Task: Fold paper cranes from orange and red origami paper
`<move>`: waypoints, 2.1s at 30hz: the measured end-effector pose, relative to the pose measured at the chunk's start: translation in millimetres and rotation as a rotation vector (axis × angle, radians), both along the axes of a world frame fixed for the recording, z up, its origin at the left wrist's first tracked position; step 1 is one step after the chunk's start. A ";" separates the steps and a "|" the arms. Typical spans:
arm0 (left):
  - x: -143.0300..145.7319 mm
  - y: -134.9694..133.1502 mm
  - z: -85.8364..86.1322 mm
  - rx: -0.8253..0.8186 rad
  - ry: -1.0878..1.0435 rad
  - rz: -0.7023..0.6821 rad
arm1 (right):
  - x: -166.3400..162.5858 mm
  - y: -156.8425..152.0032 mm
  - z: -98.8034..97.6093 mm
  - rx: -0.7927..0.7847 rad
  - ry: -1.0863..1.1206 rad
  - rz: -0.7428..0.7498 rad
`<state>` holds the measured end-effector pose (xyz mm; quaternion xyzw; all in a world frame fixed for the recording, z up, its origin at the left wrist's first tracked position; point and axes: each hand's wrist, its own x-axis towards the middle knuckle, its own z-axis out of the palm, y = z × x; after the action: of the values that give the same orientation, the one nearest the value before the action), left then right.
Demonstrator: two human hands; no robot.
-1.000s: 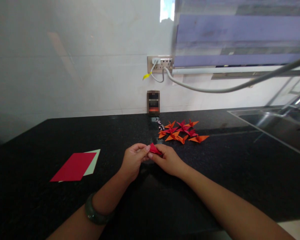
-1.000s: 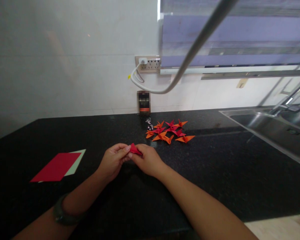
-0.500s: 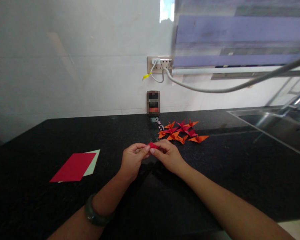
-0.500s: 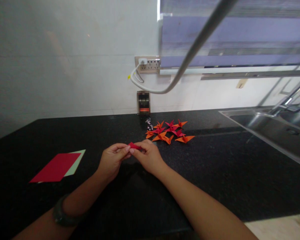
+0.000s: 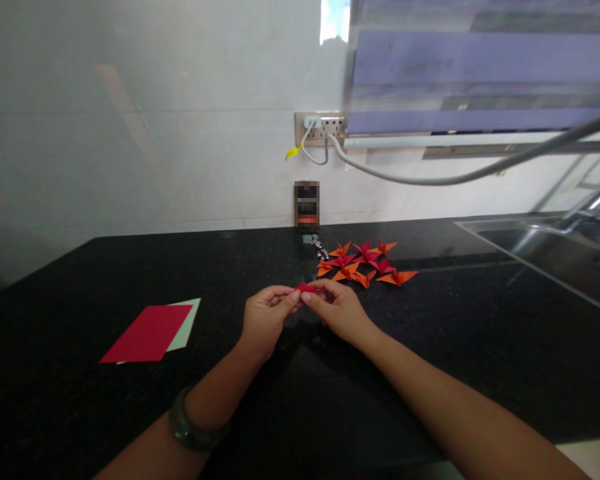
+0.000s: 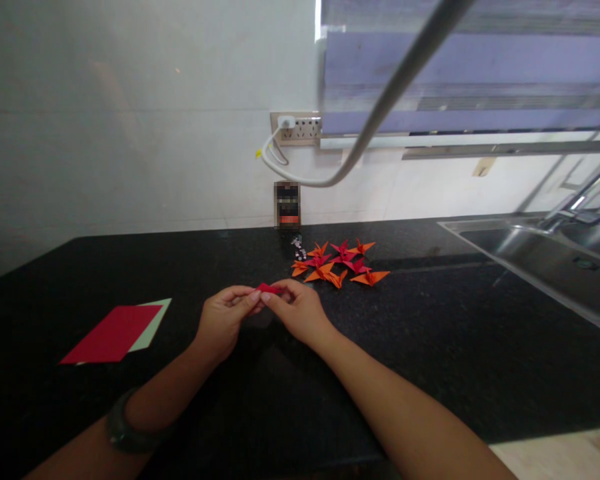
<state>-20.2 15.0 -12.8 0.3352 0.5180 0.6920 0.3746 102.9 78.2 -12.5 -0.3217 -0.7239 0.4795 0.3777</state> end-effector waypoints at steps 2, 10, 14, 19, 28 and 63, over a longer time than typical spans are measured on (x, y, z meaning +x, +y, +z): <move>-0.4 0.1 -0.3 -0.008 0.012 -0.014 | -0.1 -0.2 0.6 -0.076 0.025 0.065; 0.0 0.1 -0.4 -0.042 0.000 -0.053 | -0.4 1.8 -4.0 -0.107 0.158 0.115; 0.4 0.9 -2.4 -0.031 -0.015 -0.037 | -0.3 3.2 -5.7 -0.092 0.156 0.096; -0.5 2.8 -4.7 -0.024 -0.010 -0.013 | -0.4 3.8 -4.3 -0.102 0.152 0.081; -1.7 1.5 -2.7 -0.049 0.056 -0.010 | 1.0 1.4 -1.2 -0.080 0.128 0.096; -0.3 0.0 -3.2 -0.176 -0.084 -0.210 | 4.1 1.5 -1.7 0.255 0.076 0.041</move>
<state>-20.5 15.1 -16.0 0.3241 0.5225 0.6145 0.4942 106.9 79.6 -14.2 -0.2378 -0.7705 0.4032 0.4326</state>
